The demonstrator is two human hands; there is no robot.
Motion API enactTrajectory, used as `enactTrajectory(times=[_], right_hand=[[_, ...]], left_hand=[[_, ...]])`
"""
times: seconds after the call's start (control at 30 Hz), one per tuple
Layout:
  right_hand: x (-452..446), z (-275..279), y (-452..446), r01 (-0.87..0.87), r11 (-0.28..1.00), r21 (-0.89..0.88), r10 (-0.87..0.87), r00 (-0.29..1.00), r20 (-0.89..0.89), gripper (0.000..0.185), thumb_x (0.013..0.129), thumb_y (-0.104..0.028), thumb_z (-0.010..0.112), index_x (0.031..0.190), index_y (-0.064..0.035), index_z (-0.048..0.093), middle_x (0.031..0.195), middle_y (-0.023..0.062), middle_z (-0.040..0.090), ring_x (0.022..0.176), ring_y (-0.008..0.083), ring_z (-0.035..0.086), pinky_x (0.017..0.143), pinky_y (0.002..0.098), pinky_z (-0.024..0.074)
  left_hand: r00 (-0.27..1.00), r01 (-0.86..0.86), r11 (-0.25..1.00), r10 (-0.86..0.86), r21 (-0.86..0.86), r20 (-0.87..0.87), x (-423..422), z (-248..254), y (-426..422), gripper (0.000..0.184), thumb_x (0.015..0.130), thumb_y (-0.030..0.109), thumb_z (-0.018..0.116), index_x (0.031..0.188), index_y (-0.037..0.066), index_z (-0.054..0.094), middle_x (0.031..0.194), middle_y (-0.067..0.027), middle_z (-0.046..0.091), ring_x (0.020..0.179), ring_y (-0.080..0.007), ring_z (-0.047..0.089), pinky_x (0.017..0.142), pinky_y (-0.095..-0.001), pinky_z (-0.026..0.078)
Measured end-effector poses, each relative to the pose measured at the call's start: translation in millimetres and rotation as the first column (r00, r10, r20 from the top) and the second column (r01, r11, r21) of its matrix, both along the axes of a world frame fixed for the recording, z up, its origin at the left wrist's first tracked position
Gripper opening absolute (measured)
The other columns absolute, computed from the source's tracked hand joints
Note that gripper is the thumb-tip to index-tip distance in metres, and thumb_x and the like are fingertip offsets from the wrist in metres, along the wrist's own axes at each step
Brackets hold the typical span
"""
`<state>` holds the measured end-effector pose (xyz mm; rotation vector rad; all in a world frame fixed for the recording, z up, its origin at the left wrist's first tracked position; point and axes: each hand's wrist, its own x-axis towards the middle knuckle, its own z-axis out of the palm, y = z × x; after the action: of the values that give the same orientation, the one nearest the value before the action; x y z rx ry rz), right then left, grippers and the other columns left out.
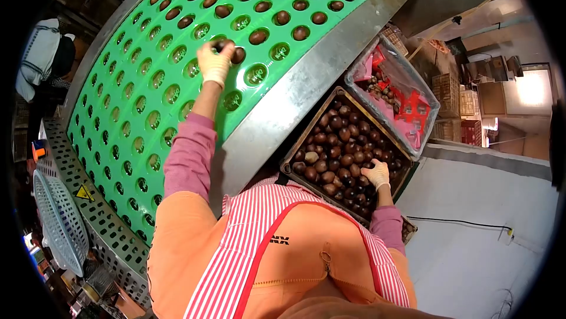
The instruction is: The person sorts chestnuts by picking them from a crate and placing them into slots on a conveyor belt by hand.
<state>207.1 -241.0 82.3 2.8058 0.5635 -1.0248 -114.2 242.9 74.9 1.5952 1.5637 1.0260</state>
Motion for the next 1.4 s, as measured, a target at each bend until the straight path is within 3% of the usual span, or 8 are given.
enactTrajectory(times=[0.17, 0.23, 0.4, 0.53, 0.73, 1.07, 1.17, 1.4], right_hand=[[-1, 1, -25, 0.205, 0.847, 0.490, -0.205, 0.977, -0.054, 0.062, 0.071, -0.030, 0.078, 0.124, -0.0013, 0.062, 0.112, 0.0156, 0.067, 0.101, 0.0278, 0.063, 0.091, 0.0368, 0.0495], [2, 21, -5, 0.293, 0.645, 0.706, -0.246, 0.954, -0.172, 0.052, 0.076, -0.018, 0.078, 0.120, 0.0052, 0.061, 0.107, 0.0079, 0.068, 0.097, 0.0150, 0.059, 0.089, 0.0313, 0.0481], [-36, 96, 202, -0.403, 0.531, 0.746, 0.174, 0.913, 0.370, 0.053, 0.069, -0.025, 0.080, 0.114, -0.0023, 0.066, 0.113, 0.0171, 0.063, 0.105, 0.0300, 0.062, 0.095, 0.0377, 0.0485], [-101, 103, 381, -0.633, 0.271, 0.725, 0.395, 0.760, 0.516, 0.052, 0.064, -0.025, 0.079, 0.113, -0.0121, 0.066, 0.121, 0.0177, 0.051, 0.109, 0.0360, 0.055, 0.094, 0.0423, 0.0492], [-157, 40, 549, -0.757, 0.480, 0.444, 0.613, 0.651, 0.447, 0.048, 0.076, -0.018, 0.069, 0.124, -0.0190, 0.064, 0.135, 0.0216, 0.039, 0.110, 0.0390, 0.056, 0.097, 0.0436, 0.0492], [-138, 84, 462, -0.917, 0.354, -0.184, 0.926, 0.317, 0.204, 0.030, 0.084, -0.004, 0.054, 0.113, -0.0056, 0.063, 0.126, 0.0258, 0.052, 0.105, 0.0401, 0.063, 0.088, 0.0450, 0.0535], [-135, 62, 427, -0.929, 0.362, -0.069, 0.925, 0.350, 0.145, 0.041, 0.084, -0.006, 0.059, 0.124, -0.0099, 0.050, 0.127, 0.0238, 0.050, 0.108, 0.0421, 0.060, 0.088, 0.0437, 0.0530], [-151, 26, 405, -0.832, -0.299, 0.467, 0.912, -0.104, 0.397, 0.040, 0.078, -0.012, 0.063, 0.118, -0.0160, 0.058, 0.131, 0.0042, 0.054, 0.125, 0.0319, 0.049, 0.098, 0.0523, 0.0441]], left_hand=[[0.746, 0.129, 0.985, -0.172, -0.114, -0.643, -33, 18, 62, 0.054, 0.087, 0.052, 0.062, 0.124, 0.012, 0.063, 0.133, -0.0214, 0.048, 0.116, -0.0389, 0.054, 0.099, -0.0447, 0.045], [0.927, 0.143, 0.979, -0.081, 0.144, -0.365, -41, 14, 94, 0.049, 0.094, 0.048, 0.053, 0.129, 0.015, 0.059, 0.129, -0.0225, 0.051, 0.114, -0.0403, 0.054, 0.096, -0.0472, 0.045], [0.655, 0.312, 0.950, -0.227, -0.015, -0.720, -35, -16, 102, 0.060, 0.094, 0.039, 0.052, 0.148, 0.021, 0.034, 0.153, -0.0162, 0.031, 0.137, -0.0414, 0.033, 0.110, -0.0548, 0.032], [0.903, 0.271, 0.934, -0.162, 0.234, -0.399, -48, -8, 43, 0.067, 0.090, 0.032, 0.062, 0.149, 0.020, 0.033, 0.154, -0.0214, 0.026, 0.138, -0.0454, 0.029, 0.113, -0.0536, 0.029], [0.969, 0.198, 0.956, -0.158, 0.215, -0.189, -109, 3, -48, 0.067, 0.091, 0.042, 0.059, 0.146, 0.009, 0.039, 0.151, -0.0284, 0.027, 0.136, -0.0466, 0.031, 0.112, -0.0526, 0.029], [0.989, 0.141, 0.990, -0.140, -0.007, 0.051, -153, 17, -90, 0.066, 0.093, 0.042, 0.060, 0.145, 0.005, 0.041, 0.151, -0.0237, 0.028, 0.137, -0.0378, 0.036, 0.104, -0.0444, 0.041], [0.982, 0.168, 0.986, -0.165, -0.017, 0.090, -146, 22, -94, 0.066, 0.093, 0.041, 0.060, 0.145, 0.006, 0.041, 0.152, -0.0223, 0.028, 0.136, -0.0371, 0.036, 0.103, -0.0429, 0.043], [0.977, 0.208, 0.978, -0.208, -0.006, -0.049, -145, 14, -101, 0.061, 0.094, 0.037, 0.059, 0.143, 0.005, 0.042, 0.151, -0.0238, 0.028, 0.137, -0.0400, 0.034, 0.108, -0.0469, 0.037]])
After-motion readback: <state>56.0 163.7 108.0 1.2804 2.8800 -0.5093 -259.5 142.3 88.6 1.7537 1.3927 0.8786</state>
